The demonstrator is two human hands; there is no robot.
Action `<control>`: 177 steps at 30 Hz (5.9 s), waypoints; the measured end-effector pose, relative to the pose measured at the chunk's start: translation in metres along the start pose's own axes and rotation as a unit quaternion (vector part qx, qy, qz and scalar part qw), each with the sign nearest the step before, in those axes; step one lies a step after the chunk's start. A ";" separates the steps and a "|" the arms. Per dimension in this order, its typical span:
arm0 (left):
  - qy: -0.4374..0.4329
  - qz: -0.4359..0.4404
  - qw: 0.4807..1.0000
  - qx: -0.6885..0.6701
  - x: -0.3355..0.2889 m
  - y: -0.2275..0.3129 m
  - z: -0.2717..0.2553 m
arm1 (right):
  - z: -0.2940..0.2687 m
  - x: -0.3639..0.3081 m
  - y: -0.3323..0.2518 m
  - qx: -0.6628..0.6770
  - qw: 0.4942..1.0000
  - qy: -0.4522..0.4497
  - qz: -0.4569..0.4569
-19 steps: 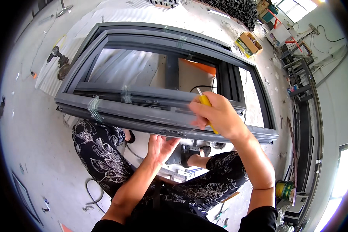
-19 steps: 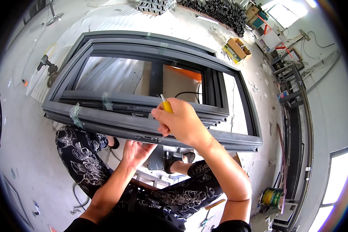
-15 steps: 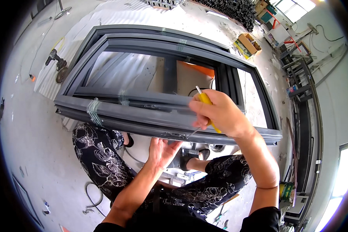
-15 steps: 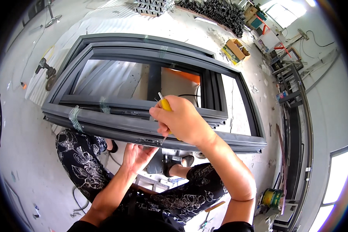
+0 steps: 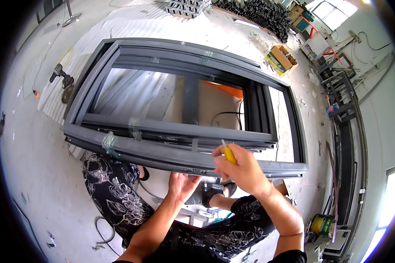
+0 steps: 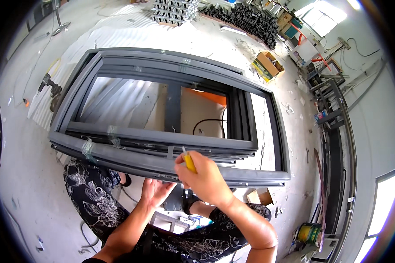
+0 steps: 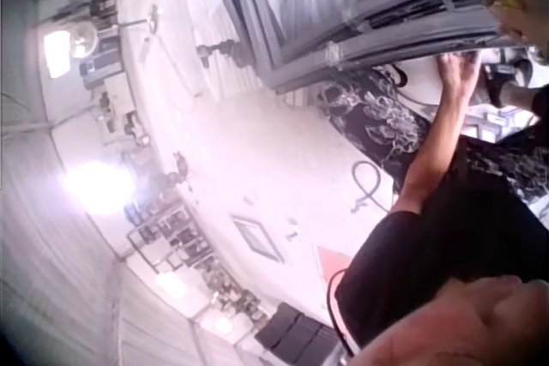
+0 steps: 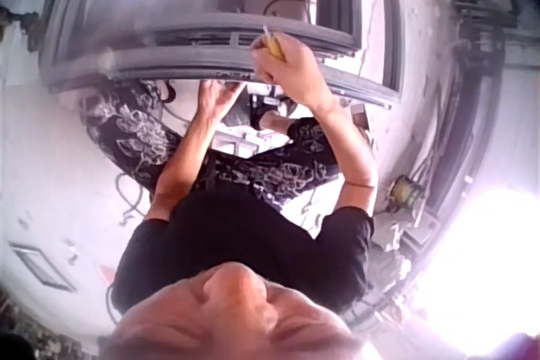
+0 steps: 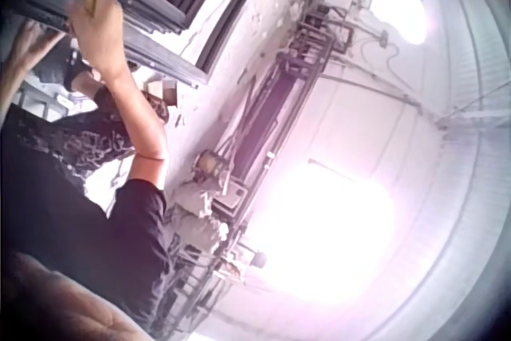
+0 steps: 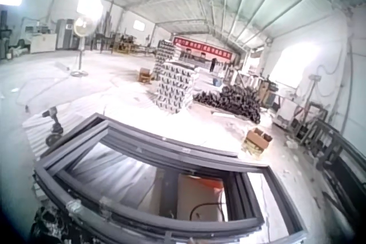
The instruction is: The person assembles metal frames by inserting screws into pre-drilled holes using their hands and a screwdriver, and then stacking the completed frame onto another.
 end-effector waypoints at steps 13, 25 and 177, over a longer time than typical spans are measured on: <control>-0.009 -0.020 0.999 0.028 0.007 -0.006 -0.010 | -0.008 0.010 0.020 0.134 0.989 -0.032 0.046; -0.074 0.139 0.987 0.002 0.062 0.003 -0.052 | -0.023 -0.009 -0.035 0.035 0.993 0.096 -0.063; -0.007 0.232 0.937 0.262 -0.124 0.066 0.040 | 0.033 -0.168 0.178 0.087 0.969 0.213 -0.091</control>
Point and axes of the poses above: each hand's wrist, its own x-axis towards the middle knuckle, its own z-axis out of the palm, y = z × x, the point moved 3 cm from there along x, towards the middle knuckle, and after that the axes turned 11 degrees about z, right-handed, at the moved point
